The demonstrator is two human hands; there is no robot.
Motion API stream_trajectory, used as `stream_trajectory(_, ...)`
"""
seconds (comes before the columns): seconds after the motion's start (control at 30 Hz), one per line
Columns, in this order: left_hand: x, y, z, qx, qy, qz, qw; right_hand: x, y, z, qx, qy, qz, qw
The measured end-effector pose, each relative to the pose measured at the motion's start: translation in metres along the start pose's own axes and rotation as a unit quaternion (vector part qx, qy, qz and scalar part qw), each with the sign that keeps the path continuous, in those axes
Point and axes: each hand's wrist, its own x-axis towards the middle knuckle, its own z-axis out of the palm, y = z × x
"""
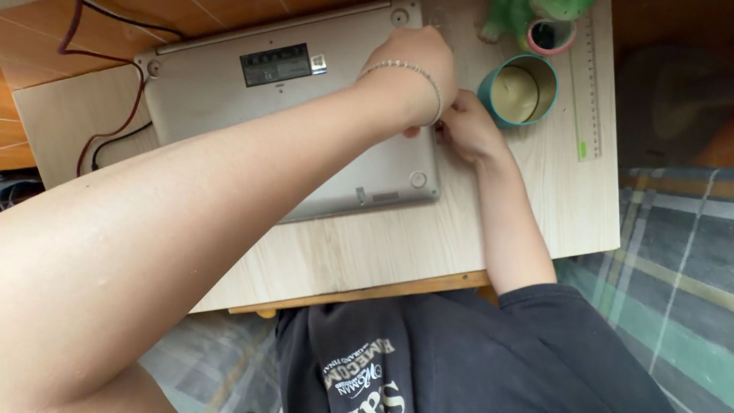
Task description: The person unscrews the laptop chassis, cleans the exterior and interior cover with a brush, and then works on repairing a keyboard key hinge and keycap.
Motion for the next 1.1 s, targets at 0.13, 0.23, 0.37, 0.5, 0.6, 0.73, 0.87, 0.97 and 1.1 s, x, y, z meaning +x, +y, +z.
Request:
stream_trajectory(0.13, 0.017, -0.002, -0.003, 0.174, -0.042, 0.05, 0.983, -0.008, -0.017, 0.012, 0.0, 0.002, 0.015, 1.0)
stream_trajectory(0.23, 0.038, 0.006, 0.009, 0.201, 0.021, 0.099, 0.974, -0.007, -0.015, 0.013, 0.049, 0.064, 0.057, 0.995)
stream_trajectory(0.37, 0.05, 0.018, 0.023, 0.388, -0.031, 0.239, 0.89, -0.021, 0.002, 0.019, 0.067, 0.079, 0.059, 0.993)
stream_trajectory(0.5, 0.054, 0.013, 0.025, 0.513, -0.069, 0.396, 0.758, 0.004, 0.013, -0.004, -0.007, 0.082, 0.047, 0.995)
stream_trajectory(0.6, 0.048, 0.016, 0.028, 0.589, -0.13, 0.461, 0.651, 0.01, 0.035, -0.018, -0.063, 0.089, 0.035, 0.993)
stream_trajectory(0.73, 0.043, 0.01, 0.034, 0.563, -0.093, 0.464, 0.678, -0.003, 0.063, -0.037, -0.142, 0.093, 0.016, 0.985)
stream_trajectory(0.87, 0.042, -0.006, 0.046, 0.496, -0.007, 0.464, 0.734, 0.012, 0.042, -0.027, -0.141, 0.079, -0.014, 0.987)
stream_trajectory(0.97, 0.039, -0.017, 0.051, 0.448, 0.049, 0.46, 0.765, -0.002, 0.006, -0.005, -0.028, 0.033, -0.056, 0.998)
stream_trajectory(1.1, 0.022, -0.031, 0.045, 0.243, 0.14, 0.316, 0.906, -0.012, -0.024, 0.016, 0.059, 0.02, 0.004, 0.998)
